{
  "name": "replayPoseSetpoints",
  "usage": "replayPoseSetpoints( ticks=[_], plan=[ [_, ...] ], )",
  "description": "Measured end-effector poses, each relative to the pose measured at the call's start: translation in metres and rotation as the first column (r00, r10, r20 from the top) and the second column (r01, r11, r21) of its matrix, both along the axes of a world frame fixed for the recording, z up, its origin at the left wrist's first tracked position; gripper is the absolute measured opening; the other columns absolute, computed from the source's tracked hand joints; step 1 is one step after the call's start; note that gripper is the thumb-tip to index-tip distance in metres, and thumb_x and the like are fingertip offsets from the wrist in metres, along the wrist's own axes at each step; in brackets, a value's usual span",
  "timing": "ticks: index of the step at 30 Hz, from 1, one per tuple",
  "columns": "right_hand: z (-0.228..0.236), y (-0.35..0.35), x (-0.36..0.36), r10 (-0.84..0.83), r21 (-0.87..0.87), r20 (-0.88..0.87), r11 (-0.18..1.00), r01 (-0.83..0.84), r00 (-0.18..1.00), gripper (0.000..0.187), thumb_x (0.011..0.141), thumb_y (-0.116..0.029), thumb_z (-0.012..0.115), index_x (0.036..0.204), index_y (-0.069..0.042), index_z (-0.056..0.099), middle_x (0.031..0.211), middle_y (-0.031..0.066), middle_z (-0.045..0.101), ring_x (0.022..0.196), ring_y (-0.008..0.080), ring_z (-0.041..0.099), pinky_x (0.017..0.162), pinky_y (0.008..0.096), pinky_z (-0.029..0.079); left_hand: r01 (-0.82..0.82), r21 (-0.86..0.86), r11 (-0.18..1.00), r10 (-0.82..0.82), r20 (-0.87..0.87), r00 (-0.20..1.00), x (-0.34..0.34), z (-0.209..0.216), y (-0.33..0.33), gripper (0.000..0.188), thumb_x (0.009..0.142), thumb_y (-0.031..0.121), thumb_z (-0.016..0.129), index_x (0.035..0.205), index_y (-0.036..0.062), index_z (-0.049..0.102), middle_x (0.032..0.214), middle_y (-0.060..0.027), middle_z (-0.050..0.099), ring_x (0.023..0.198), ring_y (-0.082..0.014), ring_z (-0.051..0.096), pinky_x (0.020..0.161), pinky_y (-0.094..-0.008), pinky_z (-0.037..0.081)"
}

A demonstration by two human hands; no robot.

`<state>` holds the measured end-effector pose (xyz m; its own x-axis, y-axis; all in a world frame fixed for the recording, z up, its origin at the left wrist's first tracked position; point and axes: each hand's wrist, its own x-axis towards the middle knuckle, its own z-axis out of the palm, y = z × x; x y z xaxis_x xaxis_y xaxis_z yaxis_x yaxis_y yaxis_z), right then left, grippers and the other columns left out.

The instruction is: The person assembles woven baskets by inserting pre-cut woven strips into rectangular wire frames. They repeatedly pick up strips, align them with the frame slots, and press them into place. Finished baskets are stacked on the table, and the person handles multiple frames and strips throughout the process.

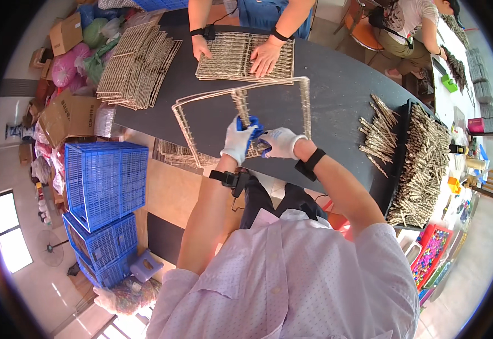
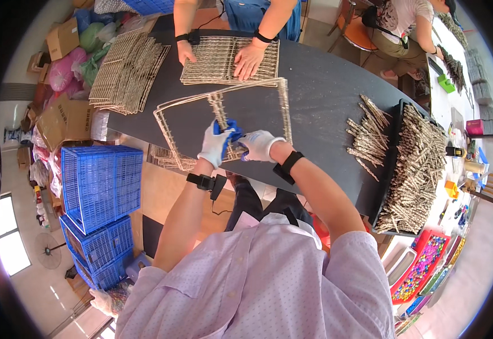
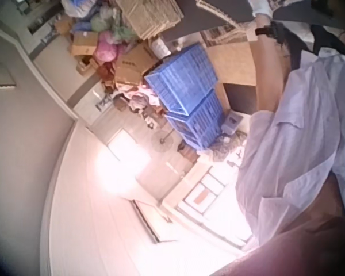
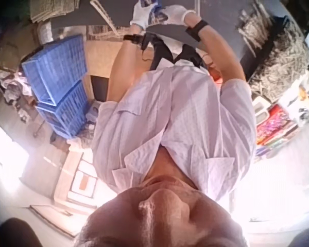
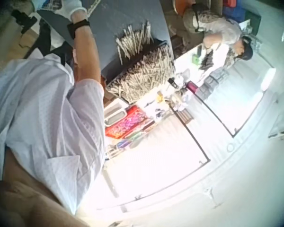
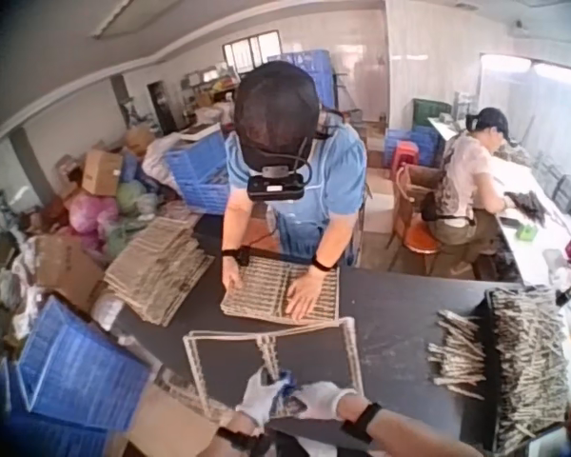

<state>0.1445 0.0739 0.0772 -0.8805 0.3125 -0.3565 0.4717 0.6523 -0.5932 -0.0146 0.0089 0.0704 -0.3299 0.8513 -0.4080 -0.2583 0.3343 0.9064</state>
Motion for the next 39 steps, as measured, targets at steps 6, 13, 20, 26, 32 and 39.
replayPoseSetpoints(
  ticks=[6, 13, 20, 26, 32, 39],
  plan=[
    [0.016, 0.014, -0.01, 0.003, -0.141, 0.217, 0.99, 0.028, 0.976, 0.041, 0.079, -0.03, 0.066, 0.111, -0.005, 0.066, 0.113, 0.0172, 0.066, 0.107, 0.0334, 0.062, 0.092, 0.0404, 0.048, 0.1, 0.063, 0.993, -0.088, -0.172, 0.981, 0.02, 0.013, -0.003, 0.023, 0.083, -0.006, 0.062, 0.104, 0.0002, 0.059, 0.09, -0.0056, 0.066, 0.081, -0.0149, 0.066, 0.074, -0.0277, 0.055],
    [0.001, -0.022, -0.009, -0.029, 0.36, 0.048, 0.933, 0.01, 0.998, 0.032, 0.082, -0.028, 0.064, 0.105, -0.006, 0.064, 0.099, 0.01, 0.068, 0.098, 0.0277, 0.063, 0.085, 0.0375, 0.049, -0.242, 0.014, 0.97, 0.242, 0.001, 0.97, 0.007, -0.007, 0.015, 0.021, 0.083, -0.007, 0.061, 0.102, 0.0003, 0.057, 0.089, -0.0081, 0.063, 0.077, -0.019, 0.066, 0.073, -0.0309, 0.057],
    [-0.002, -0.023, -0.005, 0.138, 0.448, -0.065, 0.889, -0.095, 0.988, 0.031, 0.081, -0.029, 0.066, 0.101, -0.006, 0.063, 0.093, 0.0103, 0.067, 0.095, 0.0287, 0.062, 0.08, 0.0404, 0.049, -0.189, -0.05, 0.981, 0.194, 0.139, 0.971, -0.019, -0.011, 0.006, 0.021, 0.084, -0.008, 0.058, 0.103, -0.0001, 0.057, 0.089, -0.0107, 0.062, 0.078, -0.0247, 0.066, 0.073, -0.0382, 0.059],
    [0.006, 0.017, 0.001, -0.19, -0.345, 0.054, 0.918, 0.197, 0.98, 0.043, 0.078, -0.029, 0.067, 0.111, -0.001, 0.064, 0.096, 0.0218, 0.068, 0.094, 0.0336, 0.066, 0.082, 0.0409, 0.05, 0.199, 0.134, 0.971, -0.143, -0.342, 0.929, 0.011, 0.036, -0.014, 0.028, 0.081, -0.005, 0.065, 0.108, 0.001, 0.06, 0.096, -0.0056, 0.067, 0.086, -0.0116, 0.064, 0.081, -0.0265, 0.052],
    [-0.025, -0.017, -0.013, -0.093, 0.382, -0.289, 0.901, 0.204, 0.953, 0.032, 0.078, -0.023, 0.066, 0.105, -0.006, 0.063, 0.104, 0.0136, 0.066, 0.102, 0.0325, 0.061, 0.088, 0.0426, 0.047, -0.215, 0.107, 0.971, 0.227, -0.113, 0.967, 0.004, 0.011, -0.007, 0.026, 0.08, -0.006, 0.065, 0.105, 0.0012, 0.06, 0.089, -0.0028, 0.065, 0.08, -0.0115, 0.062, 0.077, -0.0268, 0.053],
    [0.048, -0.015, 0.0, -0.838, -0.88, -0.394, 0.462, 0.107, 0.378, 0.028, 0.084, -0.012, 0.067, 0.107, -0.001, 0.058, 0.101, 0.0062, 0.066, 0.094, 0.0187, 0.063, 0.082, 0.0337, 0.05, -0.272, -0.044, 0.961, 0.273, 0.017, 0.962, -0.051, -0.042, -0.037, 0.025, 0.082, -0.008, 0.062, 0.104, -0.0001, 0.055, 0.086, -0.0085, 0.061, 0.074, -0.0192, 0.063, 0.065, -0.0315, 0.055]
  ],
)
